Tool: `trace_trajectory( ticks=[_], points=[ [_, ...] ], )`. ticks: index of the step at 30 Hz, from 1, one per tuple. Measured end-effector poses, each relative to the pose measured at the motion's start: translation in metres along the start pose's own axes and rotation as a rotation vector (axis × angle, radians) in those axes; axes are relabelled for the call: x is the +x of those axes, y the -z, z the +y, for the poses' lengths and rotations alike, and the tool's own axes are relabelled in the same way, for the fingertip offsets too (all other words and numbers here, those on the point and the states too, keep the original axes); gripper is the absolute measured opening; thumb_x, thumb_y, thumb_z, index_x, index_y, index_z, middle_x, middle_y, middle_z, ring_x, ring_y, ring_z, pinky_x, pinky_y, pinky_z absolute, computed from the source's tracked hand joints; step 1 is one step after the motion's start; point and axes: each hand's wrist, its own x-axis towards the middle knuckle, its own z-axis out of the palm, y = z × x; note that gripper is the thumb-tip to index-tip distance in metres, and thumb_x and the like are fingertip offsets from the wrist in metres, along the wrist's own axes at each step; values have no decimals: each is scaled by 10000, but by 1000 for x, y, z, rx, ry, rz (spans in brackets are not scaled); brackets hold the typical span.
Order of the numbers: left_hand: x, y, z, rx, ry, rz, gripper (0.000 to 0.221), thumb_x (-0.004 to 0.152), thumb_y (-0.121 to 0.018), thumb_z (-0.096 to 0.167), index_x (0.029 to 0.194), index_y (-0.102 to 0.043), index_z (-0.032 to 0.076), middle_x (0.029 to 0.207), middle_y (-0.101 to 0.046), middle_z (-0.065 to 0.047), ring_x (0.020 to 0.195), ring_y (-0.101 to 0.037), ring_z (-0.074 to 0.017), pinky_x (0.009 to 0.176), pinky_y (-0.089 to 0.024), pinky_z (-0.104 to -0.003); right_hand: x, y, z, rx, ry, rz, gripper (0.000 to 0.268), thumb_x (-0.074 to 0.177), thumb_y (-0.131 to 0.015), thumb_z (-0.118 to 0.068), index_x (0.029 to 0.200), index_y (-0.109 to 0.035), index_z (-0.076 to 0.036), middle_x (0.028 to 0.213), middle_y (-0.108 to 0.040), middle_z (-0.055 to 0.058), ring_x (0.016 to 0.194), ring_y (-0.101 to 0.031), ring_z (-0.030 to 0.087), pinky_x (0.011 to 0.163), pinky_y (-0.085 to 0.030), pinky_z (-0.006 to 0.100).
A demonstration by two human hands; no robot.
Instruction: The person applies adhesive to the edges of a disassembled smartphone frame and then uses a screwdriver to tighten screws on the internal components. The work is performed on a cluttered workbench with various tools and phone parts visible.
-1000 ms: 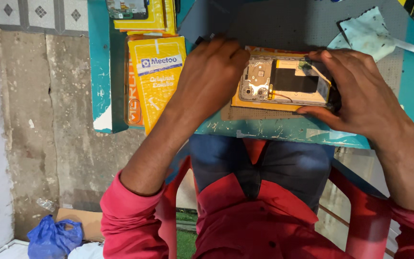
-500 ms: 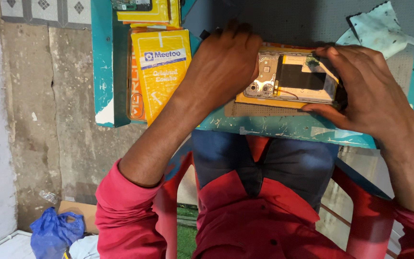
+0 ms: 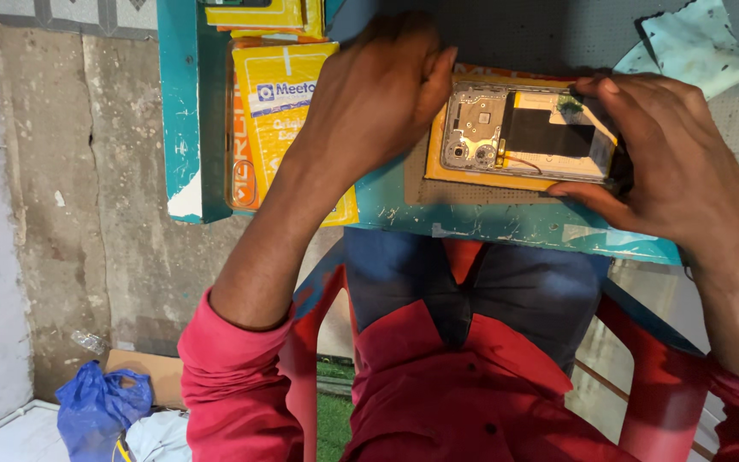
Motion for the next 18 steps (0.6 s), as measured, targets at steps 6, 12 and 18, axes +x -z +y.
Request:
trace_trajectory(
  ticks=[6,12,18],
  points=[
    [-13,22,11,-277,47,14,176,1040,-778,158,1053,-648,40,949,-657,-111,715,-617,-266,649,-498,-392,-2,1,2,-24,-6,-18,1040,683,-892,-400,1456,-360,51,1344,-612,288,1264,-606,443,1097,-474,538],
    [-28,29,24,-536,165,64,134,1057,-761,25,1128,-648,37,1095,-694,-66,870,-723,-133,698,-565,-238,-2,2,1,28,-18,-6,1034,696,-900,-386,1464,-349,33,1390,-626,246,1304,-614,426,1140,-469,529],
    [-45,21,35,-712,244,55,202,1029,-725,-29,1215,-673,31,1217,-720,-77,974,-748,-129,837,-625,-220,1,4,0,20,-5,5,1065,659,-898,-383,1468,-339,27,1352,-635,246,1261,-621,421,1106,-461,519]
  ],
)
